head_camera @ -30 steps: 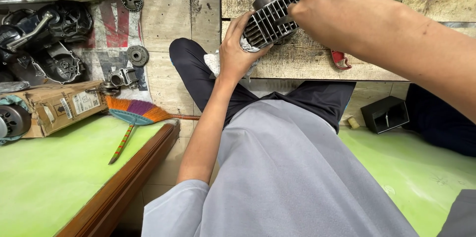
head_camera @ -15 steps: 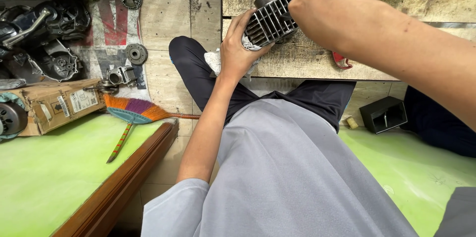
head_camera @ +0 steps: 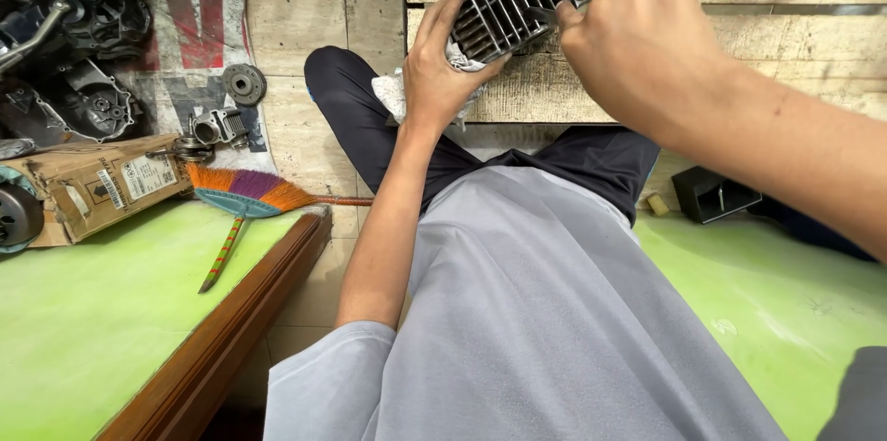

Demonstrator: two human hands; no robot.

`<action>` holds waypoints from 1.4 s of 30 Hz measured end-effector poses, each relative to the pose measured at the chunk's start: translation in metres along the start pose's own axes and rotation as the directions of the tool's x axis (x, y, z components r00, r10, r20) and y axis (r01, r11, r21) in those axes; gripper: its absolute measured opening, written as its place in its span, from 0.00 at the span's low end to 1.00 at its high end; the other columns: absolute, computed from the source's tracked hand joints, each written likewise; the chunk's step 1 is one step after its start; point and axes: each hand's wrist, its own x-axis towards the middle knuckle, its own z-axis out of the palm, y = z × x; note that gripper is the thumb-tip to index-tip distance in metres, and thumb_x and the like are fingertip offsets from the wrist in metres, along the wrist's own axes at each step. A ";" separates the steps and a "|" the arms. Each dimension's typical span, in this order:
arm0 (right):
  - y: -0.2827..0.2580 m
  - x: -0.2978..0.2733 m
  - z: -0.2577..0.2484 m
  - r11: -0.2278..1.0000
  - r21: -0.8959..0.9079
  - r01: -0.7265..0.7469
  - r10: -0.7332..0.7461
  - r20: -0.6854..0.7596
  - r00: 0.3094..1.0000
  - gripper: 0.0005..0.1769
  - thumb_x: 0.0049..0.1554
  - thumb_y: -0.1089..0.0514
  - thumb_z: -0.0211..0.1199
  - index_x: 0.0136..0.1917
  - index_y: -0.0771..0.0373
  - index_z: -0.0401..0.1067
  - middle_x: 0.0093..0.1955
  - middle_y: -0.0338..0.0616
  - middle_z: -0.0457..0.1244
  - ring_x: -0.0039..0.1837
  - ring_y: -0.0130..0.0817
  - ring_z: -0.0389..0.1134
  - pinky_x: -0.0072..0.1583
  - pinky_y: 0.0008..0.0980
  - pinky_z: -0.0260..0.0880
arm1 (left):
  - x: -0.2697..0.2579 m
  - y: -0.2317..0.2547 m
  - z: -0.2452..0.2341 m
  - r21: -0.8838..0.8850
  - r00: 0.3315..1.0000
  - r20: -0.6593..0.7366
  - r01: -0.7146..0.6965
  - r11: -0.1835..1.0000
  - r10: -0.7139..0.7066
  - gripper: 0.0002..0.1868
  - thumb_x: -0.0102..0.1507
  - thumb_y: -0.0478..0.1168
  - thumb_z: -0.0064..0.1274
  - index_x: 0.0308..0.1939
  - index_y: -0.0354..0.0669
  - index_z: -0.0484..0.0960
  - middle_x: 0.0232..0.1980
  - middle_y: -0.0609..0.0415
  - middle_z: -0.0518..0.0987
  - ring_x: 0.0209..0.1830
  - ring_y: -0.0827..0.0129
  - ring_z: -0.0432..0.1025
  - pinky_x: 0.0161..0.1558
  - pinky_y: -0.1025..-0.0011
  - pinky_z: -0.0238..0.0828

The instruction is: The person sits cross-legged on the floor and cleans a metal engine cylinder head using a wire brush and a cloth. They scrub the cooling fins and the top surface of the part, then wipe it down with the cloth to remove debris.

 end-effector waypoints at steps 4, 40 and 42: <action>-0.024 -0.008 0.026 0.995 0.050 -0.086 0.091 -0.099 0.991 0.24 0.62 0.59 0.56 0.71 0.63 0.70 0.23 0.34 0.67 0.15 0.17 0.57 0.17 0.15 0.54 | 0.003 0.002 -0.001 -0.021 1.000 -0.002 -0.009 1.000 0.009 0.52 0.48 0.47 0.81 0.71 0.60 0.65 0.67 0.57 0.76 0.60 0.61 0.80 0.64 0.59 0.83; -0.048 -0.005 0.032 0.990 0.074 -0.122 0.128 -0.078 0.989 0.35 0.58 0.58 0.56 0.78 0.67 0.62 0.20 0.35 0.65 0.16 0.19 0.57 0.20 0.18 0.52 | 0.001 0.002 0.000 -0.023 0.999 -0.032 -0.017 1.000 0.016 0.52 0.47 0.48 0.82 0.70 0.61 0.67 0.66 0.61 0.77 0.58 0.65 0.82 0.62 0.64 0.86; -0.045 -0.010 0.032 0.972 0.175 -0.159 0.172 -0.059 0.983 0.38 0.56 0.57 0.56 0.79 0.67 0.62 0.22 0.41 0.67 0.17 0.24 0.63 0.20 0.22 0.59 | 0.000 0.007 -0.004 -0.024 0.999 -0.026 -0.027 0.999 0.027 0.50 0.49 0.49 0.82 0.70 0.59 0.68 0.66 0.62 0.76 0.58 0.65 0.82 0.63 0.64 0.85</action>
